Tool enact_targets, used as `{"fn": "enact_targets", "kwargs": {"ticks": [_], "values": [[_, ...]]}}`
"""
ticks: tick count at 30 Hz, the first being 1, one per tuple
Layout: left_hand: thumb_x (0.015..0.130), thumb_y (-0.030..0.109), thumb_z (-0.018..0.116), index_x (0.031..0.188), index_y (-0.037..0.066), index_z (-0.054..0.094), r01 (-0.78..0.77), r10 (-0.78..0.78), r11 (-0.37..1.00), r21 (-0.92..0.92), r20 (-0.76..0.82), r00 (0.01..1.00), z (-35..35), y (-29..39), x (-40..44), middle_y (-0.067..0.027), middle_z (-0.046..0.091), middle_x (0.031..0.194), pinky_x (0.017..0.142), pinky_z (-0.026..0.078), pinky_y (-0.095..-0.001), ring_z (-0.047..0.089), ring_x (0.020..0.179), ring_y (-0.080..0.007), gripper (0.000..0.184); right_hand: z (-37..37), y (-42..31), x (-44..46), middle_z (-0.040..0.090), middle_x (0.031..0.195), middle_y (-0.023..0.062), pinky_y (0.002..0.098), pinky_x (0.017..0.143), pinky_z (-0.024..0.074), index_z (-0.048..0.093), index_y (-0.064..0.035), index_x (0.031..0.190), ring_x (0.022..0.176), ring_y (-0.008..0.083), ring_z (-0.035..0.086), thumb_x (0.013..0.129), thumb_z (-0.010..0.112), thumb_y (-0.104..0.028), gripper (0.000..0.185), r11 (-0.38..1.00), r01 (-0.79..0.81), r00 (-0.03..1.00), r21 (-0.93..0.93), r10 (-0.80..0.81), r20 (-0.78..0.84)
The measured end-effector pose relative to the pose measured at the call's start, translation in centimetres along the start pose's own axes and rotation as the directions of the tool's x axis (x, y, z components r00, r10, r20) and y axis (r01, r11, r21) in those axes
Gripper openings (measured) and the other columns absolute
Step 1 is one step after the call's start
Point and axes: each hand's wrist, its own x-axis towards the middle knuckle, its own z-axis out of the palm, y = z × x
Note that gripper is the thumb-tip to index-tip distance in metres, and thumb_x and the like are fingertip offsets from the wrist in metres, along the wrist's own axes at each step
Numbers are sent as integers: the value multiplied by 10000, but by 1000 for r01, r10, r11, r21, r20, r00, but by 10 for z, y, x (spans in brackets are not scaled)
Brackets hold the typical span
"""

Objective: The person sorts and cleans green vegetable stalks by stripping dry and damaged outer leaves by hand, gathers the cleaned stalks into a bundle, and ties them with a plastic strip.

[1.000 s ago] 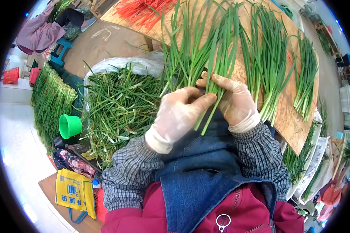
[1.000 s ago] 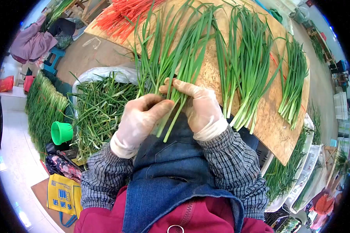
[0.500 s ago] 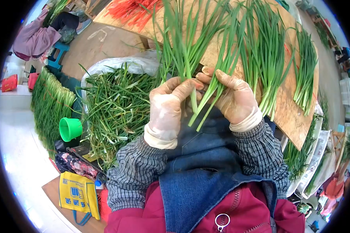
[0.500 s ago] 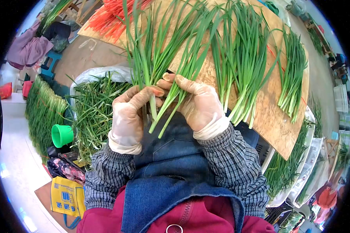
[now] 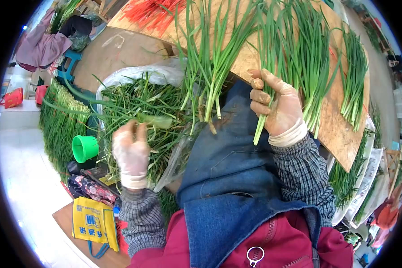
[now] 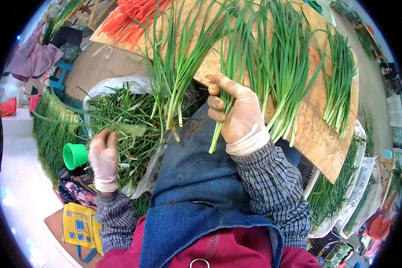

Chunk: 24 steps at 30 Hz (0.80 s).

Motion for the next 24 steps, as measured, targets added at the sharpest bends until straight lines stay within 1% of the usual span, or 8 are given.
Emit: {"fn": "enact_targets", "kwargs": {"ticks": [3,5,10,15,17,19,23,24], "values": [[795,177,637,834,-20,624,99,-19,800,-592,139,990,7,72,10,-168,629,790,642,474,-345,606,688,-284,201,7,3,1,452,728,31,181,374,245,520,72,992,501,70,364,864,507,-102,216,998,2,998,-55,-6,-68],[783,207,633,770,10,631,-25,136,846,-532,172,976,18,94,22,-160,615,697,594,466,-348,603,644,-300,197,9,4,4,459,728,30,180,373,244,526,67,993,491,70,358,856,517,-98,215,993,32,994,-111,-43,-104],[759,200,642,738,14,609,262,-29,708,-656,345,938,38,119,25,-177,593,662,582,455,-381,580,592,-329,190,20,16,5,525,716,40,175,365,263,563,18,894,503,59,420,789,634,-103,175,928,89,976,-362,-154,-155],[685,28,696,811,16,583,-289,268,781,-553,-120,956,26,134,3,-98,549,634,497,429,-285,550,540,-179,169,25,23,2,486,575,-21,183,355,242,585,-31,815,423,41,379,779,636,-85,82,874,115,976,-473,-188,-110],[719,56,694,855,3,586,-113,208,744,-659,67,976,24,134,-1,-60,578,681,530,434,-246,549,588,-122,181,24,21,-2,463,552,-22,195,366,238,569,-13,748,426,53,378,799,599,-88,95,859,126,979,-495,-187,-75],[765,81,676,898,-18,585,440,75,388,-810,504,860,18,136,9,-34,599,738,572,437,-213,538,637,-80,190,20,20,-3,418,499,-46,193,379,223,608,14,778,406,38,335,806,580,-96,117,897,114,984,-427,-160,-73],[783,115,668,867,-33,611,553,50,86,-829,558,828,24,146,17,-50,618,739,583,442,-217,530,645,-74,180,17,24,-5,413,501,-48,187,386,223,635,49,864,404,35,303,807,572,-97,169,928,52,985,-369,-109,-136],[797,95,648,869,-34,616,550,39,212,-808,569,821,24,145,17,-49,612,715,569,439,-214,526,631,-70,151,19,25,-7,413,501,-45,187,386,221,635,50,858,405,37,304,807,571,-95,166,935,52,985,-352,-106,-134]]}}
